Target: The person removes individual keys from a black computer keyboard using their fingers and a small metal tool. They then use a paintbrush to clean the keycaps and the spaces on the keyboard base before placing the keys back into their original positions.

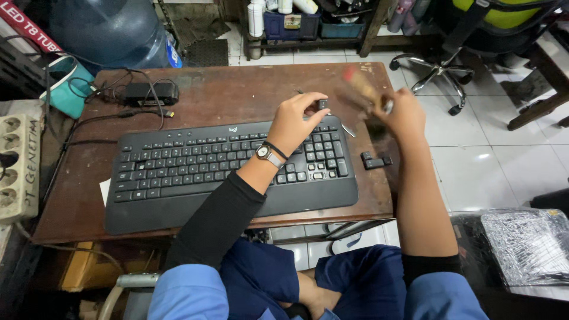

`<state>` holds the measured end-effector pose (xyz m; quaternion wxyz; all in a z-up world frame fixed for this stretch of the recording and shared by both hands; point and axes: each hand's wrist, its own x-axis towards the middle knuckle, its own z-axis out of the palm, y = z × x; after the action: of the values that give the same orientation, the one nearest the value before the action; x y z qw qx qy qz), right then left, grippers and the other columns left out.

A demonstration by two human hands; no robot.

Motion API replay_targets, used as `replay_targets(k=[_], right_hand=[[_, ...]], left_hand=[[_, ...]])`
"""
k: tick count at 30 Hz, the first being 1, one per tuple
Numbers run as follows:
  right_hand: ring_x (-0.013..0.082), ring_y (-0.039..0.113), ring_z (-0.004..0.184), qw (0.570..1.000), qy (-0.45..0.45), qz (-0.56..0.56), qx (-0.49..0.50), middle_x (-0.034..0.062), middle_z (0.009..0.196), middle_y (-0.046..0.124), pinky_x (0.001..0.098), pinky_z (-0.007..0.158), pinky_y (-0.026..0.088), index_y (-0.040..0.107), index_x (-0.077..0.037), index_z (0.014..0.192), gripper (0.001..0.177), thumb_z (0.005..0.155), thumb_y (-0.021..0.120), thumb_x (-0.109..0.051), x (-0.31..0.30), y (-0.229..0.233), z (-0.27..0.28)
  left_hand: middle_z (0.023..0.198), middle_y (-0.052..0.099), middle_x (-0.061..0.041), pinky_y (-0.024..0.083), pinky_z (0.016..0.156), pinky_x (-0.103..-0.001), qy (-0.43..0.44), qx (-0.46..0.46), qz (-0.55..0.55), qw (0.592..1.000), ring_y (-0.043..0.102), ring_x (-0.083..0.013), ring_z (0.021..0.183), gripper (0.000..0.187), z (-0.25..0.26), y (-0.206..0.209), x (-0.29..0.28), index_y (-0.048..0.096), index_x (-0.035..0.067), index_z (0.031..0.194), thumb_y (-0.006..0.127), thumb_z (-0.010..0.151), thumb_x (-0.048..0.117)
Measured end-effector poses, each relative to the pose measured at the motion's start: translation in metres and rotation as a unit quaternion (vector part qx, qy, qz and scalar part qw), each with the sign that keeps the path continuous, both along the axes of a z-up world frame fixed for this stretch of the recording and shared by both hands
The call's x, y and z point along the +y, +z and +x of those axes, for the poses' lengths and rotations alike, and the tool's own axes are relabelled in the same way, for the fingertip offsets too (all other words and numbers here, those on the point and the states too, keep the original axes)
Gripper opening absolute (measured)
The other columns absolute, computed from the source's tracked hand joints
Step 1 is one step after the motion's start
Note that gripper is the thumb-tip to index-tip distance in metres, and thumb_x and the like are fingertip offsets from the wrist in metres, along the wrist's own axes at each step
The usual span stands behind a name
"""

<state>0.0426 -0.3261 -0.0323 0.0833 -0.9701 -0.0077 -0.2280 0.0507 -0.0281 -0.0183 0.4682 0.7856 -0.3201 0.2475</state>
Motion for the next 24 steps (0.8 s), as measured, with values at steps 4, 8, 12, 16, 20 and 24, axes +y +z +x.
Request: replay_targets(k=[4, 8, 12, 16, 20, 24], right_hand=[[0.0569, 0.063, 0.099, 0.944, 0.041, 0.231, -0.233, 0.0315, 0.11, 0.059, 0.0655, 0.077, 0.057, 0.05, 0.004, 0.122, 0.055, 0.1, 0.085, -0.033, 0.029, 0.025, -0.004], [0.039, 0.069, 0.102, 0.815, 0.274, 0.45, -0.24, 0.0151, 0.108, 0.056, 0.0452, 0.088, 0.056, 0.042, -0.005, 0.11, 0.041, 0.096, 0.077, -0.022, 0.101, 0.042, -0.04], [0.0467, 0.07, 0.102, 0.803, 0.363, 0.426, -0.203, 0.0192, 0.107, 0.053, 0.049, 0.095, 0.054, 0.038, -0.001, 0.105, 0.046, 0.089, 0.081, -0.008, 0.13, 0.055, -0.053], [0.0363, 0.073, 0.096, 0.832, 0.224, 0.452, -0.231, 0.0158, 0.104, 0.058, 0.0369, 0.078, 0.062, 0.042, -0.004, 0.112, 0.048, 0.091, 0.085, -0.008, 0.103, 0.04, -0.029], [0.0379, 0.068, 0.101, 0.8, 0.295, 0.424, -0.305, 0.0186, 0.103, 0.056, 0.0393, 0.086, 0.052, 0.038, -0.004, 0.103, 0.051, 0.091, 0.082, -0.028, 0.113, 0.05, -0.049], [0.0396, 0.061, 0.103, 0.827, 0.347, 0.345, -0.277, 0.0172, 0.101, 0.057, 0.0453, 0.096, 0.044, 0.041, -0.004, 0.099, 0.055, 0.081, 0.089, -0.025, 0.125, 0.046, -0.049]], left_hand=[[0.091, 0.072, -0.006, 0.062, 0.071, -0.027, -0.023, 0.056, -0.033, 0.998, 0.073, -0.0239, 0.085, 0.025, 0.0, 0.004, 0.002, 0.071, 0.022, 0.118, 0.073, 0.093, 0.024], [0.09, 0.072, -0.007, 0.062, 0.069, -0.028, -0.021, 0.075, -0.022, 0.997, 0.074, -0.0257, 0.085, 0.026, 0.008, -0.011, -0.007, 0.073, 0.019, 0.115, 0.076, 0.09, 0.018], [0.089, 0.073, -0.006, 0.064, 0.067, -0.029, 0.01, 0.033, -0.016, 0.999, 0.075, -0.0259, 0.084, 0.024, 0.002, -0.003, 0.001, 0.075, 0.019, 0.111, 0.077, 0.088, 0.016], [0.087, 0.073, -0.005, 0.062, 0.066, -0.031, 0.028, -0.016, -0.051, 0.998, 0.074, -0.0253, 0.08, 0.023, -0.013, 0.018, 0.002, 0.075, 0.02, 0.11, 0.079, 0.088, 0.02], [0.083, 0.073, -0.005, 0.062, 0.066, -0.031, 0.032, 0.001, 0.0, 0.999, 0.074, -0.0235, 0.077, 0.022, -0.012, 0.004, -0.006, 0.074, 0.017, 0.106, 0.077, 0.084, 0.016], [0.087, 0.074, -0.008, 0.062, 0.068, -0.034, 0.04, 0.033, -0.016, 0.999, 0.074, -0.0305, 0.08, 0.027, -0.023, 0.014, -0.001, 0.074, 0.013, 0.108, 0.073, 0.081, 0.008]])
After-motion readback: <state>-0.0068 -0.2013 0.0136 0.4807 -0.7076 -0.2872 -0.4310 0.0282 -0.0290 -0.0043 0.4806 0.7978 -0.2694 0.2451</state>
